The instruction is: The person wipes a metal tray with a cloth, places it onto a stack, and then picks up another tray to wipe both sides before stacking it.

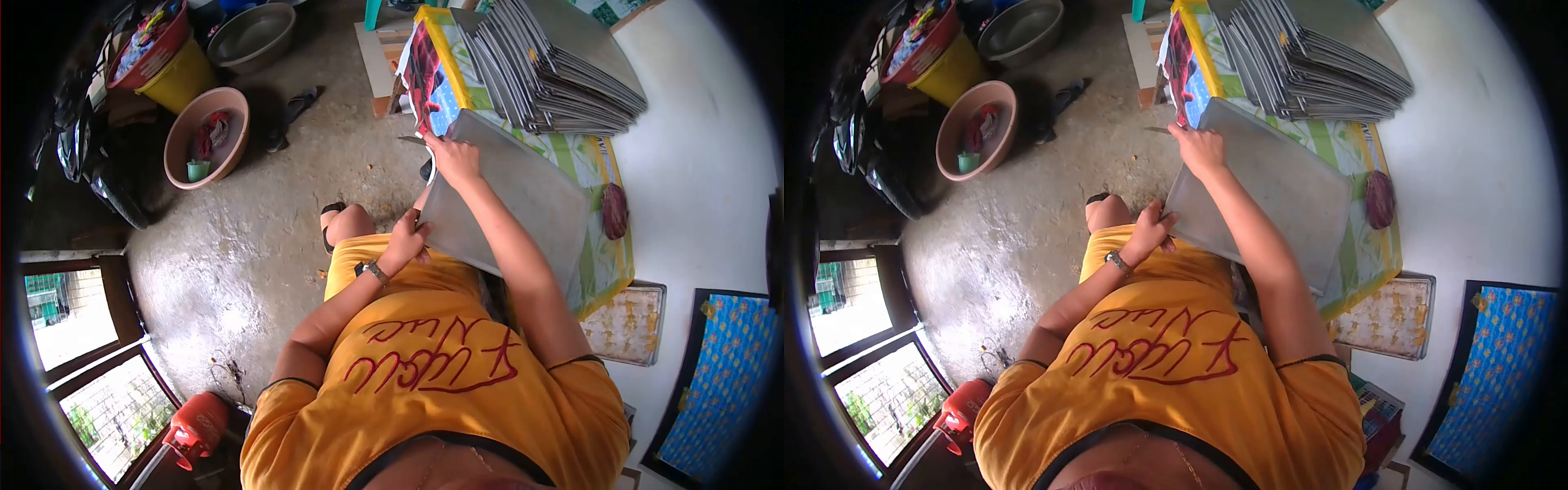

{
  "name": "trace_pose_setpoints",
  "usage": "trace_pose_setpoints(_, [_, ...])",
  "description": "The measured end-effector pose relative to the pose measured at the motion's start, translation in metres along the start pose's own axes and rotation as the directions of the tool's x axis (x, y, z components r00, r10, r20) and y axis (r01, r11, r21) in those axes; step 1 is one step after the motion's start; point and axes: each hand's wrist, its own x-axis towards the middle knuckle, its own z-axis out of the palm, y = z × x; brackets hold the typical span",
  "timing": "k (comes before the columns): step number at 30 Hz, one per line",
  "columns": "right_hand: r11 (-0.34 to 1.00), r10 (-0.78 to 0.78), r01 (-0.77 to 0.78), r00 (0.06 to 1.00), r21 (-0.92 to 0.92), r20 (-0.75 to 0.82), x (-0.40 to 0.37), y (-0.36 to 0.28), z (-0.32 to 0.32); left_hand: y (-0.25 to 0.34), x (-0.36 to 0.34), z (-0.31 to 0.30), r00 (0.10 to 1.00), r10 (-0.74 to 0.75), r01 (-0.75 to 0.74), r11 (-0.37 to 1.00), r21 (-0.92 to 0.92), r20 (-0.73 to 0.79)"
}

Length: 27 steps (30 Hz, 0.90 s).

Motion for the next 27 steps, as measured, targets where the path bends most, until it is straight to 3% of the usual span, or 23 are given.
trace_pose_setpoints(3, [0.979,0.175,-0.175,0.985,0.101,0.006,0.002,-0.007,-0.012,0.001,0.002,0.001,1.0,0.007,-0.007,1.0,0.019,-0.015])
trace_pose_setpoints(12, [0.938,0.183,-0.054,0.916,0.341,-0.358,-0.008,-0.009,-0.026,0.0,0.003,-0.004,1.0,0.003,-0.003,1.0,-0.003,-0.015])
trace_pose_setpoints(15, [0.935,0.271,-0.238,0.958,0.261,-0.094,-0.015,-0.012,-0.035,0.0,0.004,-0.005,1.0,0.012,-0.012,1.0,0.002,-0.01])
trace_pose_setpoints(18, [0.863,0.445,-0.428,0.896,0.268,-0.001,-0.014,-0.011,-0.035,0.001,0.004,-0.004,1.0,0.014,-0.014,1.0,0.006,-0.012])
trace_pose_setpoints(21, [0.851,0.474,-0.48,0.876,0.214,0.083,-0.01,-0.009,-0.039,0.001,0.003,-0.004,1.0,0.013,-0.013,1.0,0.013,-0.02])
trace_pose_setpoints(24, [0.883,0.401,-0.447,0.875,0.139,0.27,-0.007,-0.015,-0.027,0.002,0.003,-0.003,1.0,0.012,-0.012,1.0,0.013,-0.021])
trace_pose_setpoints(25, [0.837,0.375,-0.503,0.813,0.214,0.444,-0.003,-0.017,-0.024,0.003,0.002,-0.003,1.0,0.008,-0.008,1.0,0.02,-0.022])
trace_pose_setpoints(27, [0.839,0.374,-0.465,0.869,0.282,0.323,0.0,-0.034,-0.04,0.005,0.003,-0.004,1.0,0.009,-0.008,1.0,0.029,-0.023])
